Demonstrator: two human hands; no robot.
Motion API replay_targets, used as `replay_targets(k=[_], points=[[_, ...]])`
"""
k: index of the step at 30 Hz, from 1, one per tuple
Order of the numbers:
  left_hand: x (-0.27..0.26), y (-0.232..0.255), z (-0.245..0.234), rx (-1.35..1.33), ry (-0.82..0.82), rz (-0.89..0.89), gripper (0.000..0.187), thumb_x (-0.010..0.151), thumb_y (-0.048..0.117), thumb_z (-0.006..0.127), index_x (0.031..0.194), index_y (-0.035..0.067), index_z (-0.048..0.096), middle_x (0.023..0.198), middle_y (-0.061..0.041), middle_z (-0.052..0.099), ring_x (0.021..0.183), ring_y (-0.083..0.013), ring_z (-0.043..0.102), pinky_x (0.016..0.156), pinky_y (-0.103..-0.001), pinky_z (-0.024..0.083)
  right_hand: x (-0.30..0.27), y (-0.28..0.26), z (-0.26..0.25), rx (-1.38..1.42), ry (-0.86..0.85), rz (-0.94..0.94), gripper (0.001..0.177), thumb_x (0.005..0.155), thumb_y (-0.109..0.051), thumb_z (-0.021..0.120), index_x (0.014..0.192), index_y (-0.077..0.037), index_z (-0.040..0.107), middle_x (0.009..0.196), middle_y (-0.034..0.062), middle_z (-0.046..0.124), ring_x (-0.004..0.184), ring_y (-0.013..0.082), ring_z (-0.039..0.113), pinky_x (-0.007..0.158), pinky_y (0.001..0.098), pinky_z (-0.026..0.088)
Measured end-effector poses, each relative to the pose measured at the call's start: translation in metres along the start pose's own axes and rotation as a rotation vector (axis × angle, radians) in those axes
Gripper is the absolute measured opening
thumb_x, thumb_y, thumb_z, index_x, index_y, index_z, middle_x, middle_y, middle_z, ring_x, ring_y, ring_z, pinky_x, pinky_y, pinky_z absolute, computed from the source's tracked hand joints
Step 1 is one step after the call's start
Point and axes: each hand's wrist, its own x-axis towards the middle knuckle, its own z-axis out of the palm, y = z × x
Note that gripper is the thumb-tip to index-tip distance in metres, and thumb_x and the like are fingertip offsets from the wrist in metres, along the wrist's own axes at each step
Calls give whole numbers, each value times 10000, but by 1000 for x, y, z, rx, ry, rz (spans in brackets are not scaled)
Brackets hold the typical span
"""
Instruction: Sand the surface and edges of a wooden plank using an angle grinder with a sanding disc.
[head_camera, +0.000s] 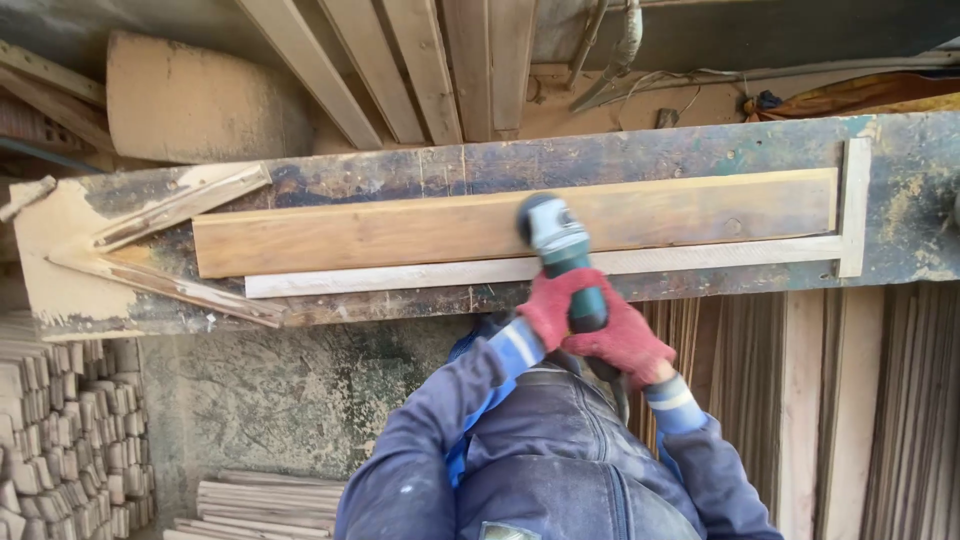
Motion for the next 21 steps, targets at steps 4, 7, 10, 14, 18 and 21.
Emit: replay_targets(k=[4,7,10,14,18,21], points=[[23,12,-56,-130,103,16,561,587,121,926,1081,26,676,863,-162,718,821,-276,720,848,-437,554,15,-40,26,-380,-254,38,1240,493,-337,1047,1539,-483,397,1232,107,713,1134,282,692,966,403,587],[8,32,-55,-111,219,33,629,580,182,951,1109,15,655,884,-180,706,880,-281,725,884,-447,534,4,-62,39,-523,-306,-3,1251,500,-417,1003,1563,-447,344,1301,102,690,1256,280,639,1093,411,530],[60,-4,-59,-218,194,78,543,582,125,902,1060,16,668,845,-199,739,820,-295,742,830,-444,571,18,-45,29,-473,-236,1,1254,460,-432,1012,1535,-500,369,1243,56,718,1211,239,667,1072,396,544],[52,-11,6,-68,64,46,485,591,193,910,1005,46,703,818,-157,753,804,-275,750,792,-427,584,19,-14,-20,-278,-117,-6,1235,384,-387,1072,1481,-430,507,1150,80,749,1111,247,709,968,426,577],[35,-32,84,2,-307,-20,412,710,90,776,1091,15,640,899,-105,662,754,-216,622,740,-371,560,14,20,-88,47,41,17,838,590,-4,861,1380,-83,594,1080,175,755,903,296,720,855,394,575],[38,-68,142,74,-388,-27,475,696,104,785,1134,37,613,934,-94,665,772,-206,632,754,-379,580,9,41,-138,131,132,79,809,649,45,819,1409,-66,567,1097,228,717,919,342,690,853,439,559]])
